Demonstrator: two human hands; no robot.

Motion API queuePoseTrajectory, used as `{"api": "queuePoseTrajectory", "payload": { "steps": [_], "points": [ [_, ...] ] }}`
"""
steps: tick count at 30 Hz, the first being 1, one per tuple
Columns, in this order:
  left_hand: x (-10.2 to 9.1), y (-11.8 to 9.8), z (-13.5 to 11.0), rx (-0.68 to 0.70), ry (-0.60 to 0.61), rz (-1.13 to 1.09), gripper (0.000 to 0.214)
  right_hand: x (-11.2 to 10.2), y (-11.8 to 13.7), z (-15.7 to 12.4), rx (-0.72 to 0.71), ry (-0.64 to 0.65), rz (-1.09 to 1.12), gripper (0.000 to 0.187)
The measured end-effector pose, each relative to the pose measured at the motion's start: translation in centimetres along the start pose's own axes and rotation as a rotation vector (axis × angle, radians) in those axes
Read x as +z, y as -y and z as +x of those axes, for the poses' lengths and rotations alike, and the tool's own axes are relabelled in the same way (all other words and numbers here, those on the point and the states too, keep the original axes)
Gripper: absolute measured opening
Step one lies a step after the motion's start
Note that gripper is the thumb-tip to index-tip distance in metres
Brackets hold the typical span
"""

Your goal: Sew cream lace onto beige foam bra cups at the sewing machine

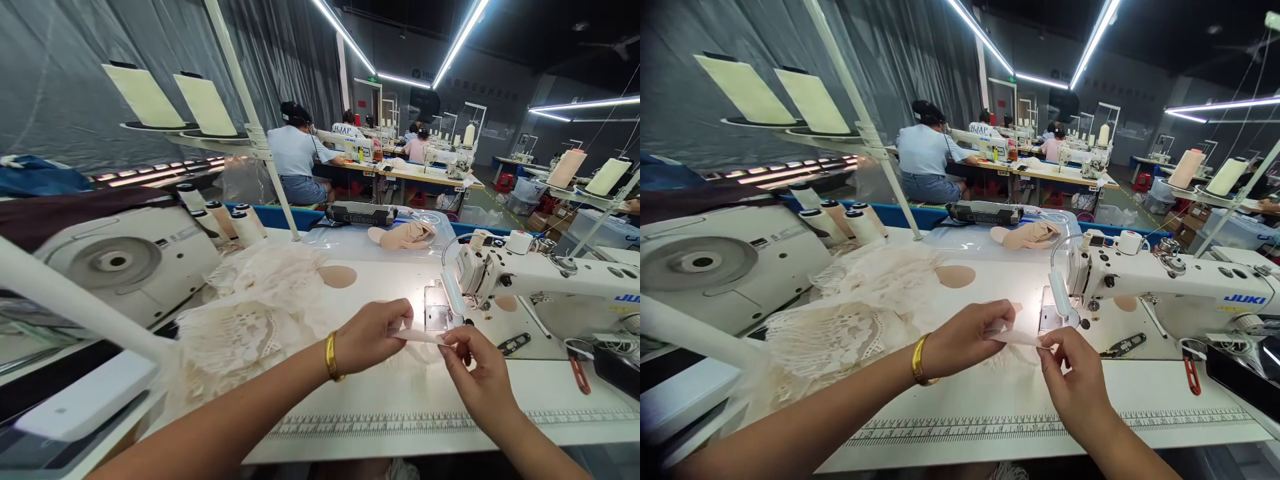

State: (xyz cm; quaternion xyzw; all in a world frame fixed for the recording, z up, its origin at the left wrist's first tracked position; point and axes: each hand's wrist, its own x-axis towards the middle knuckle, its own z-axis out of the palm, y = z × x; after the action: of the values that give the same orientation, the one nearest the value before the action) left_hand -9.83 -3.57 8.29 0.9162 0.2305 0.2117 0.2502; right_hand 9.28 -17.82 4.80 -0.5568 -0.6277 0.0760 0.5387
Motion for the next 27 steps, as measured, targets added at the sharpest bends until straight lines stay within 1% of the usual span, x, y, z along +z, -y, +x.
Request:
{"api": "queuePoseTrajectory", "payload": {
  "steps": [1,2,3,4,5,6,8,9,10,12,14,16,17,21,24,27],
  "points": [
    [-0.1,0.3,-0.1,0.12,-0.129,0.131,0.01,0.4,-0.1,0.1,-0.04,-0.023,-0.019,0.011],
    [-0.1,0.7,-0.3,0.247,-0.225,0.267,0.014,0.7,-0.5,0.3,-0.09,-0.028,-0.044,0.015],
    [0.0,1.1,-0.4,0.361,-0.284,0.398,0.017,1.1,-1.1,0.5,-0.151,-0.015,-0.091,0.019],
    [0.3,1.6,-0.6,0.443,-0.305,0.512,0.018,1.3,-1.9,0.8,-0.224,0.02,-0.172,0.022],
    [0.8,2.0,-0.6,0.493,-0.275,0.594,0.015,1.5,-2.9,1.0,-0.298,0.073,-0.274,0.024],
    [1.4,2.4,-0.7,0.514,-0.207,0.635,0.012,1.5,-4.0,1.3,-0.364,0.136,-0.38,0.026],
    [2.8,2.7,-0.3,0.506,-0.044,0.622,0.019,1.2,-6.4,1.7,-0.459,0.253,-0.535,0.028],
    [3.5,2.6,0.1,0.505,0.013,0.594,0.02,0.8,-7.4,1.9,-0.486,0.3,-0.565,0.029],
    [4.2,2.5,0.6,0.506,0.05,0.572,0.018,0.4,-8.3,2.1,-0.504,0.34,-0.567,0.029],
    [5.5,2.1,2.0,0.496,0.081,0.573,0.017,-0.4,-9.7,2.4,-0.524,0.402,-0.557,0.029],
    [6.5,1.8,3.4,0.465,0.134,0.619,0.019,-1.3,-10.4,2.5,-0.533,0.449,-0.544,0.03],
    [7.4,2.0,4.2,0.434,0.173,0.66,0.02,-2.1,-10.6,2.5,-0.519,0.481,-0.519,0.031],
    [7.7,2.2,4.3,0.429,0.165,0.669,0.021,-2.4,-10.5,2.4,-0.5,0.489,-0.51,0.032],
    [8.8,3.1,3.8,0.462,0.052,0.621,0.019,-3.3,-10.0,2.1,-0.418,0.512,-0.515,0.032],
    [9.2,3.4,3.5,0.453,0.037,0.6,0.018,-3.4,-9.6,2.0,-0.395,0.527,-0.509,0.031],
    [9.4,3.3,3.6,0.432,-0.01,0.596,0.015,-3.2,-9.6,2.0,-0.377,0.515,-0.515,0.029]
  ]
}}
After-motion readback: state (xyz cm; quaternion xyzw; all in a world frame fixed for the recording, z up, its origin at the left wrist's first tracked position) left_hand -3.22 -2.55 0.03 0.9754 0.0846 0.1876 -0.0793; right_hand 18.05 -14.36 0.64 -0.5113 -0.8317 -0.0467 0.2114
